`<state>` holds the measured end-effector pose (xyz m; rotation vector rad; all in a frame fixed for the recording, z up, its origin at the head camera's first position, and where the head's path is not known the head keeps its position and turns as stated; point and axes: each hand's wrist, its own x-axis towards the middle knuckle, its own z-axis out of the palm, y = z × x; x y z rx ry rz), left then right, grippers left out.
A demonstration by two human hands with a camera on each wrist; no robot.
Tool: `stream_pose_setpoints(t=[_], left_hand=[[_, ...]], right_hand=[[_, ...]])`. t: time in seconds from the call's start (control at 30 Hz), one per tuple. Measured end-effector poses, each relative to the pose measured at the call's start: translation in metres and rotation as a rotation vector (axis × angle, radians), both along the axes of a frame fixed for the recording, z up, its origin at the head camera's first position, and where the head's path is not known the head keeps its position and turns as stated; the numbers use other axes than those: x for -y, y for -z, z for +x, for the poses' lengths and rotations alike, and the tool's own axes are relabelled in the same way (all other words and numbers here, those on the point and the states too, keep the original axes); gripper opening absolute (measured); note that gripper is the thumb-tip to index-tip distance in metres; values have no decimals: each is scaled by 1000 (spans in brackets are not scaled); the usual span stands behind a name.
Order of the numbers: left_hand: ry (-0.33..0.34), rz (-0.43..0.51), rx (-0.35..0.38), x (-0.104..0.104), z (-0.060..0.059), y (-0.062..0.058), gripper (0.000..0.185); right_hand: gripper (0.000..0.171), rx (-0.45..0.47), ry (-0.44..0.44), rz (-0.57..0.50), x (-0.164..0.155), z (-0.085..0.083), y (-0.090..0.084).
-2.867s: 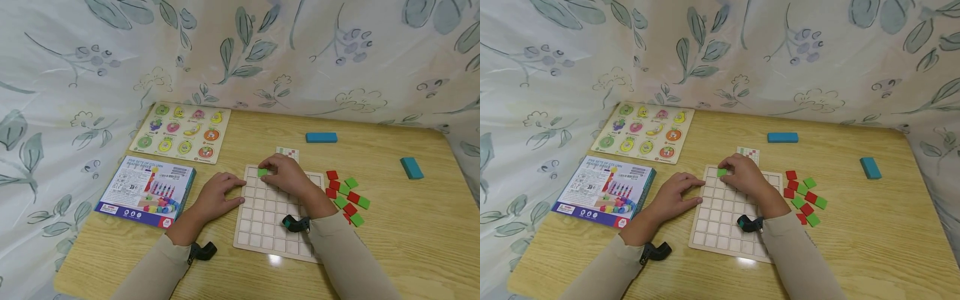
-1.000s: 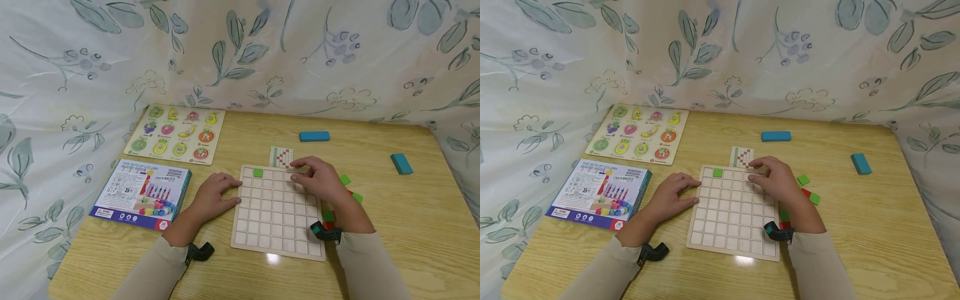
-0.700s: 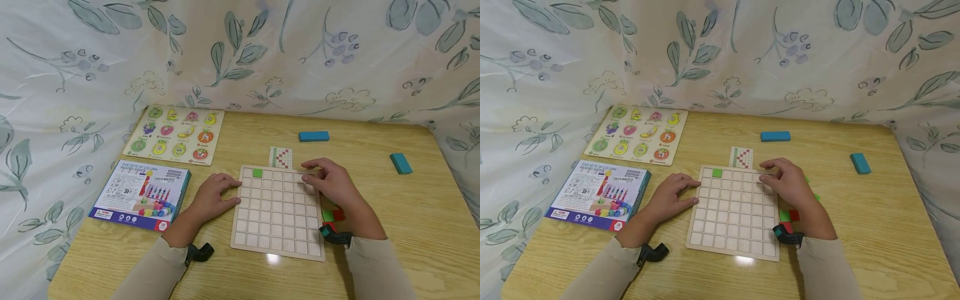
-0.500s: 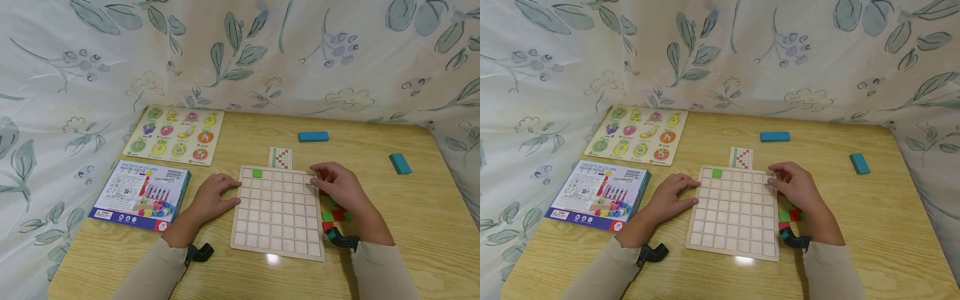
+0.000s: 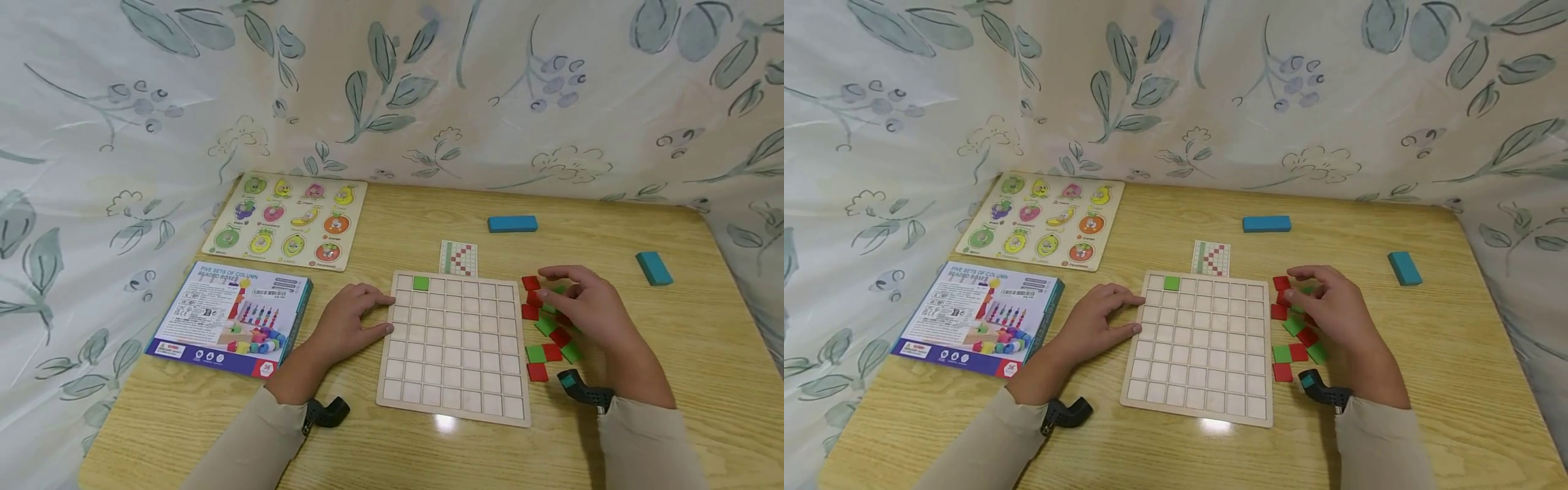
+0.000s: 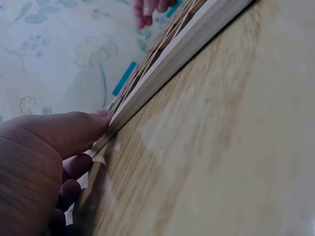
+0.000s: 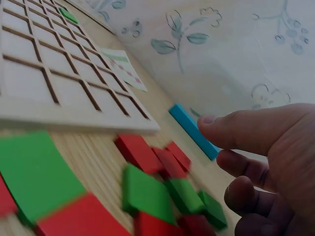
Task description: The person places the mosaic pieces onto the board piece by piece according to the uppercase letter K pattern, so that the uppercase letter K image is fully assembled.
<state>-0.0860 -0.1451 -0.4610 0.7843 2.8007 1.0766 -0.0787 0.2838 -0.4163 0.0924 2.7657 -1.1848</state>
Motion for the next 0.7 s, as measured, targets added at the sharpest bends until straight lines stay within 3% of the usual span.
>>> stream_pose_setpoints(t=[0.2,0.53,0.7], left_hand=[[-1,-7,1,0,0,-1,43],[-5,-4,-2,0,1,-1,43],[-3,-5,-5,-1,0,0,43]], right_hand=[[46,-8,-2,44,-22,-1,4],[46,89,-61,-16,-47,-2,12],[46,95,-100,15,-52,-4,13]])
